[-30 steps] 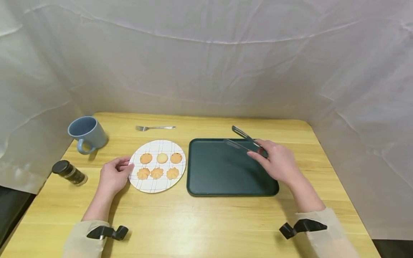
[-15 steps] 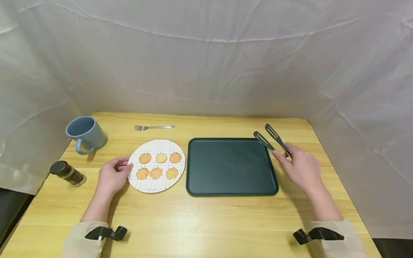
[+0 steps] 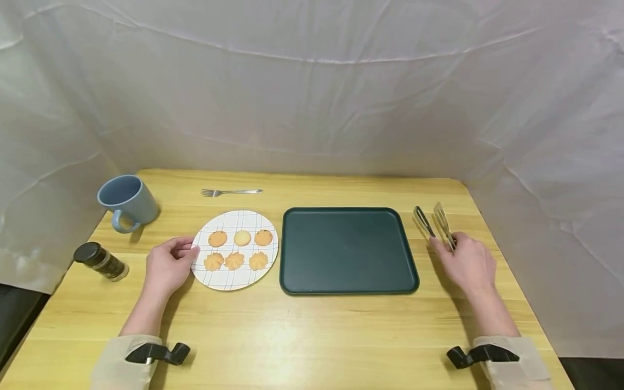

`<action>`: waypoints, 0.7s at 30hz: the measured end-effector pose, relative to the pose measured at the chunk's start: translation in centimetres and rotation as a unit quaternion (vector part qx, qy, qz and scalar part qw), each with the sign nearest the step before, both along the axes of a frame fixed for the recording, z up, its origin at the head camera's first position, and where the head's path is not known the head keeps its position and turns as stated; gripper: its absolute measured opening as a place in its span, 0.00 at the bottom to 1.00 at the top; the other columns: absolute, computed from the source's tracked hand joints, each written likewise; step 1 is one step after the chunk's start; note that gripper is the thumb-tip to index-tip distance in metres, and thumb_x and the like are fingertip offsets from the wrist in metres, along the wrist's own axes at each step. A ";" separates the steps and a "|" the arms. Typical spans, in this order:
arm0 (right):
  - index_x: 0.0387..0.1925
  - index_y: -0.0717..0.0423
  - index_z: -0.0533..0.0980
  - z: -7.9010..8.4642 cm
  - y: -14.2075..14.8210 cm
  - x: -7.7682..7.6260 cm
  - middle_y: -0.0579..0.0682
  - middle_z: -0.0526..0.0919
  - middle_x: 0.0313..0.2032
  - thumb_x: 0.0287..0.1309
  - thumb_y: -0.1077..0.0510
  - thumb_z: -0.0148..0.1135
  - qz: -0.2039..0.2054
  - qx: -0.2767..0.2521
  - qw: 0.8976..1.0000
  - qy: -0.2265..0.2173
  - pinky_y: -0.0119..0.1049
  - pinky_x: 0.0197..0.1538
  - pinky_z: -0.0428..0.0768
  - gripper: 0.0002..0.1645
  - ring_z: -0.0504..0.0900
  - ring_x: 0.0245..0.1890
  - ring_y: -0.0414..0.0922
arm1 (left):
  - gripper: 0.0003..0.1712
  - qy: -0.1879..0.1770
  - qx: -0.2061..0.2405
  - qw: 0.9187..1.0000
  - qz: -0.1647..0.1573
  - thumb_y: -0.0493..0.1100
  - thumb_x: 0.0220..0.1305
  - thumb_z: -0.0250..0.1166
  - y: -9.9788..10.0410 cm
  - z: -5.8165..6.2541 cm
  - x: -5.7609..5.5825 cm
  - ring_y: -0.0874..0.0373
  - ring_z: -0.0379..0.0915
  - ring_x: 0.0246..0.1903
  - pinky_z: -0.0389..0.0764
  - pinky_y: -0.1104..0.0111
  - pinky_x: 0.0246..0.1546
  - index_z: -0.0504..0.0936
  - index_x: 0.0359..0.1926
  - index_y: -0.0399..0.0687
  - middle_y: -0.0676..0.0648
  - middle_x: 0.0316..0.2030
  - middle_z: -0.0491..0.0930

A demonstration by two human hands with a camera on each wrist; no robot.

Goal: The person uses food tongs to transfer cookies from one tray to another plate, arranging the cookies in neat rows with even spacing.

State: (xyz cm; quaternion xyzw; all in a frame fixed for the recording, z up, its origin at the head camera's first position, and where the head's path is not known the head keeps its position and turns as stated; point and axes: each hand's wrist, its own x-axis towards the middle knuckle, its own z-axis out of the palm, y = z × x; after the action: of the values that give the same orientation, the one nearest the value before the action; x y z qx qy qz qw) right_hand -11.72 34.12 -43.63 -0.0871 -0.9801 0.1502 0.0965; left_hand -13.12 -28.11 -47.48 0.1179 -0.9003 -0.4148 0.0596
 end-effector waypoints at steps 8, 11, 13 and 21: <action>0.33 0.61 0.75 -1.6 1.3 0.2 0.61 0.80 0.27 0.70 0.28 0.59 -0.016 -0.015 1.000 -0.021 0.50 0.23 0.71 0.37 0.79 0.25 0.59 | 0.20 0.034 -0.049 0.998 -0.018 0.45 0.72 0.69 0.6 0.5 0.2 0.48 0.81 0.42 0.75 0.70 0.39 0.86 0.56 0.34 0.39 0.42 0.87; 0.32 0.61 0.75 -1.9 1.6 0.4 0.61 0.80 0.28 0.70 0.28 0.58 -0.022 -0.019 0.999 -0.027 0.49 0.23 0.71 0.38 0.80 0.26 0.60 | 0.20 0.039 -0.062 0.997 -0.025 0.45 0.72 0.69 0.7 0.6 0.2 0.46 0.81 0.42 0.76 0.63 0.42 0.86 0.56 0.34 0.39 0.42 0.87; 0.32 0.60 0.75 -2.0 1.7 0.5 0.61 0.80 0.28 0.70 0.27 0.57 -0.025 -0.020 0.999 -0.031 0.49 0.22 0.71 0.39 0.80 0.26 0.60 | 0.22 0.048 -0.065 0.996 -0.026 0.46 0.73 0.69 0.8 0.6 0.3 0.43 0.82 0.44 0.77 0.57 0.45 0.85 0.57 0.33 0.37 0.43 0.87; 0.66 0.74 0.65 -0.8 1.8 0.7 0.75 0.78 0.52 0.67 0.16 0.42 -0.072 -0.027 0.992 -0.097 0.58 0.29 0.73 0.64 0.81 0.39 0.74 | 0.35 0.159 -0.034 0.987 0.014 0.51 0.71 0.72 1.2 1.6 0.0 0.38 0.77 0.59 0.82 0.48 0.53 0.75 0.72 0.39 0.35 0.67 0.75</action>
State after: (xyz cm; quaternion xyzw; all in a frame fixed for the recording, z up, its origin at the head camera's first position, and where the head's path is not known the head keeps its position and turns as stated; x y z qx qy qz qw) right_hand -10.98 35.92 -44.41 -0.1737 -0.9716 0.1605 0.0095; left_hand -13.14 -26.91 -45.92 0.0609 -0.8909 -0.3970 0.2122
